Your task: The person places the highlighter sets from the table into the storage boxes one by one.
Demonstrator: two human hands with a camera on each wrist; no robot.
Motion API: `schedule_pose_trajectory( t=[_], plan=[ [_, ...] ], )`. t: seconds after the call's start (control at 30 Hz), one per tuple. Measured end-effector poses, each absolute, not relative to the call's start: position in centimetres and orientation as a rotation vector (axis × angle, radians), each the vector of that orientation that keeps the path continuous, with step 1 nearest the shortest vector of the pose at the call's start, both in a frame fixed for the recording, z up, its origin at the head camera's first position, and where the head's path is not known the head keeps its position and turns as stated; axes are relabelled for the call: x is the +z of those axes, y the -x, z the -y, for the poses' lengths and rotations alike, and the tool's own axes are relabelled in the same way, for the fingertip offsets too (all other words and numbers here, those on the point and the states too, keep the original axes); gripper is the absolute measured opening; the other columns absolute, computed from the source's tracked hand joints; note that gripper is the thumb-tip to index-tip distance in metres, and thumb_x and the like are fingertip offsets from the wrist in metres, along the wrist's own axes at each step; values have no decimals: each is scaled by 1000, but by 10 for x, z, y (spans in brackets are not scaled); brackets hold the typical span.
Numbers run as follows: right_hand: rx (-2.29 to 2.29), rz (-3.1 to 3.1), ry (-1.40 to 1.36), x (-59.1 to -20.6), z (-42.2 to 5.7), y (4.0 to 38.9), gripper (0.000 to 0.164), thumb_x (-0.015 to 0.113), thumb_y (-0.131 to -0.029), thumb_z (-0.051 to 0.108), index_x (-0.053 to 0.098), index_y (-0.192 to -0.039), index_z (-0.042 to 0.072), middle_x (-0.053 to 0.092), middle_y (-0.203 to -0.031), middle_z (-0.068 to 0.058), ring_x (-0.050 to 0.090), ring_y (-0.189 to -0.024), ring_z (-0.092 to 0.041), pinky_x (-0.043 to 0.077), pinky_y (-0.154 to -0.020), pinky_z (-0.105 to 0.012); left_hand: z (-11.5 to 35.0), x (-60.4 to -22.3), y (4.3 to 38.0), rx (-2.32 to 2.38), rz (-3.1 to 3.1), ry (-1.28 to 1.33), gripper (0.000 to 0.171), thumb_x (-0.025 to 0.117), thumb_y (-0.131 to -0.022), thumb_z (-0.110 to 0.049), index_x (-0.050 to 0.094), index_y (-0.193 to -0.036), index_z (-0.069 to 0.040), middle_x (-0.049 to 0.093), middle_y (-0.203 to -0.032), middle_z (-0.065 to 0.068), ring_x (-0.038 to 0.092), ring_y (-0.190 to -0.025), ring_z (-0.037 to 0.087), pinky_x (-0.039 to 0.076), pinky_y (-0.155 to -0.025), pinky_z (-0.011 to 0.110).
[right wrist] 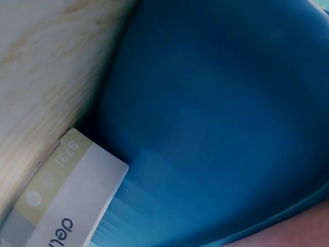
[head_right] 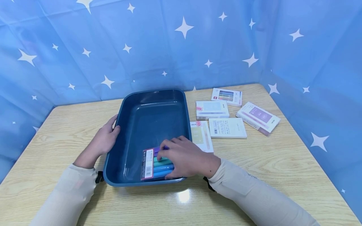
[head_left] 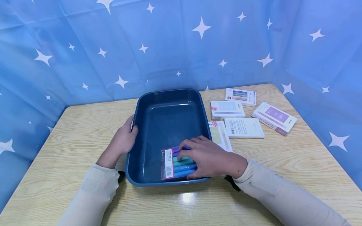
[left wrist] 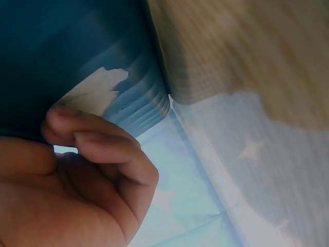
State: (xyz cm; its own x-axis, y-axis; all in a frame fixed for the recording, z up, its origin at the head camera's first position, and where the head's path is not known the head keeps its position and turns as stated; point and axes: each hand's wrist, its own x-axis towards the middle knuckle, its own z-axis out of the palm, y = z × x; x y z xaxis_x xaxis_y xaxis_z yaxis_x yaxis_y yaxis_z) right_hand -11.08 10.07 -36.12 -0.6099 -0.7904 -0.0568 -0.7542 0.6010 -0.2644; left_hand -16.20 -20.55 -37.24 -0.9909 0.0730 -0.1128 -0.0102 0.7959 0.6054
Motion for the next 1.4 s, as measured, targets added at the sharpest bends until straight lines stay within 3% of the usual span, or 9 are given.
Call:
schedule_pose_trajectory(
  t=[0.17,0.4,0.63,0.9,1.03,1.3,1.4],
  plan=[
    [-322,-2659,1287,-361,-100,111,52,81,-78,54,67,-121,29,55,-136,1,57,-121,-25,40,-107,-52,205,-372,162,963,-2851,-43,59,28,-109,-26,10,-161,-6,66,-103,27,71,-82,29,58,-68,36],
    [-313,-2635,1279,-360,-101,112,50,82,-79,50,67,-122,29,53,-137,0,56,-120,-25,41,-106,-54,206,-373,163,964,-2843,-52,59,28,-109,-26,10,-161,-7,67,-105,26,71,-81,28,58,-67,35],
    [-299,-2617,1257,-360,-101,111,50,83,-78,47,66,-122,29,52,-139,0,56,-121,-25,40,-107,-55,205,-374,162,972,-2829,-48,59,28,-109,-26,9,-162,-8,61,-77,16,69,-70,23,55,-62,32],
    [-288,-2603,1225,-360,-100,111,50,82,-79,47,66,-123,30,53,-140,0,57,-123,-25,38,-110,-56,205,-374,163,974,-2826,-46,59,28,-109,-26,8,-162,-8,56,-68,11,66,-63,20,54,-60,31],
    [-285,-2598,1230,-359,-100,111,48,81,-81,46,66,-123,30,54,-141,0,58,-123,-26,38,-110,-55,205,-374,163,963,-2830,-47,59,28,-109,-27,8,-162,-9,59,-72,13,67,-67,21,54,-62,31],
    [-273,-2619,1270,-359,-101,110,41,76,-86,45,67,-122,29,56,-140,0,59,-124,-26,41,-109,-52,205,-374,162,966,-2831,-56,59,28,-109,-27,9,-161,-8,67,-105,24,70,-81,27,57,-66,34],
    [-277,-2631,1285,-360,-101,110,38,75,-87,45,68,-121,28,57,-140,0,57,-127,-26,42,-110,-52,205,-373,162,969,-2829,-59,59,27,-109,-27,8,-162,-7,67,-108,26,71,-83,28,57,-67,35]
  ],
)
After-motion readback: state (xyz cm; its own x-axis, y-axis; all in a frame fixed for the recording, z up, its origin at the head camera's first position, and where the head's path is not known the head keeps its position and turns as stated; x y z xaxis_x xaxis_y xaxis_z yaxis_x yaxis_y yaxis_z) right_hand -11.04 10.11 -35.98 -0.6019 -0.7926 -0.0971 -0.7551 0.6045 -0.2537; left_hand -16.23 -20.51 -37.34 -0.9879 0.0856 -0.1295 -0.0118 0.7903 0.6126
